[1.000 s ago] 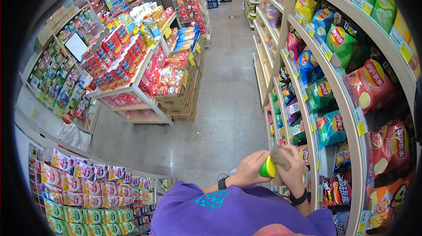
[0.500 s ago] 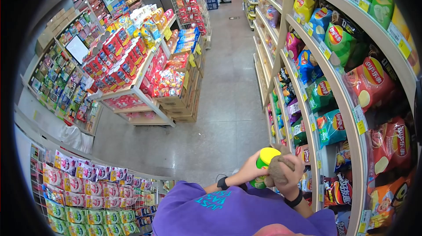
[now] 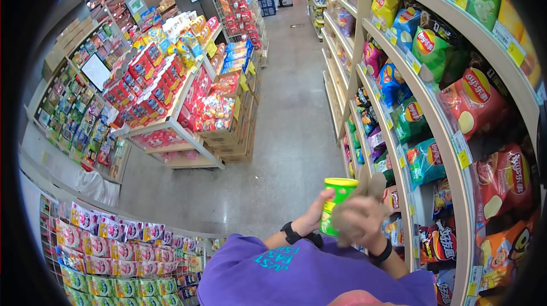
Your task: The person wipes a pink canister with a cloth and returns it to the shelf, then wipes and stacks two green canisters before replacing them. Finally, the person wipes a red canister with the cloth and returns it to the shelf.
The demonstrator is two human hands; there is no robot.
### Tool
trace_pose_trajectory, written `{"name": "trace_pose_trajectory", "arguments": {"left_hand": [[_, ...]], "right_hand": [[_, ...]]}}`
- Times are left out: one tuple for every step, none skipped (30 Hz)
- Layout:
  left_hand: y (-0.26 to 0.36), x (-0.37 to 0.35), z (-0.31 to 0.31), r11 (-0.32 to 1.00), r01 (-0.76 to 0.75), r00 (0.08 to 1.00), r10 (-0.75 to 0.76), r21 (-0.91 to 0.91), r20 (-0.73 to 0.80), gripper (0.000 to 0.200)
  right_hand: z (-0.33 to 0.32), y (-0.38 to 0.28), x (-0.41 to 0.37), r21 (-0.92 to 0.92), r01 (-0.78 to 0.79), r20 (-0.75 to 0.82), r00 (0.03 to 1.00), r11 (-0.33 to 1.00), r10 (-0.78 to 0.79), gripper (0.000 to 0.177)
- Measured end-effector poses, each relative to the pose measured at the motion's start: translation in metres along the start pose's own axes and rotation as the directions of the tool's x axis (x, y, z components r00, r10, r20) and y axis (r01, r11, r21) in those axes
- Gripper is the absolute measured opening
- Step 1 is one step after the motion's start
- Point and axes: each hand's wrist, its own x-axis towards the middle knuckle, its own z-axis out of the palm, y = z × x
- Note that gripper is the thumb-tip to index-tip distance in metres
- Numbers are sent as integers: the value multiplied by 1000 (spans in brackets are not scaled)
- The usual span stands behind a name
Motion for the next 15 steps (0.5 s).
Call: {"name": "trace_pose_trajectory", "arguments": {"left_hand": [[7, 3, -3, 995, -92, 995, 91, 25, 44, 71], [8, 6, -9, 995, -98, 995, 98, -9, 1, 76], [6, 8, -13, 995, -102, 995, 102, -9, 9, 76], [4, 8, -17, 993, -121, 992, 121, 2, 26, 76], [1, 7, -22, 990, -137, 990, 137, 12, 39, 76], [-5, 10, -28, 988, -145, 986, 140, 46, 86, 81], [-14, 10, -31, 989, -139, 988, 136, 45, 79, 81], [-18, 9, -28, 985, -171, 973, 174, -28, 150, 72], [-20, 8, -26, 974, -200, 951, 218, -103, 220, 63], [-22, 6, -26, 976, -207, 964, 216, -75, 153, 62], [-16, 5, -22, 975, -209, 963, 219, -75, 157, 62], [-8, 3, -18, 981, -183, 981, 179, 60, 74, 74], [-3, 3, -16, 971, -143, 989, 149, 190, -15, 86], [-6, 9, -23, 979, -145, 986, 155, 141, -68, 81], [-7, 11, -22, 979, -147, 985, 157, 140, -67, 81]], "right_hand": [[3, -4, -7, 156, 66, 108, 991, 985, -84, 26], [5, -10, -12, 244, 51, 151, 985, 968, -90, 25], [1, -13, -13, 260, 15, 246, 966, 966, -82, 26], [2, -6, -12, 254, 42, 212, 972, 966, -98, 26], [3, 2, -11, 251, 64, 178, 978, 966, -111, 26], [1, 7, -3, 146, 49, 77, 995, 988, -61, 27], [2, 10, 4, 44, 19, -29, 999, 999, -18, 28], [5, 12, 6, 20, -96, -180, 979, 995, 98, 30], [6, 10, 6, 20, -98, -180, 979, 995, 100, 30], [7, 7, 7, 37, -102, -202, 973, 994, 108, 31], [8, 5, 7, 55, -105, -223, 968, 993, 114, 33], [13, 4, 0, 73, -57, -165, 984, 996, 69, 29], [15, -1, -5, 70, -53, -166, 984, 996, 64, 29], [16, -6, -8, 87, 20, -67, 998, 996, -14, 28], [16, -9, -9, 112, 89, 32, 995, 990, -93, 26]]}}
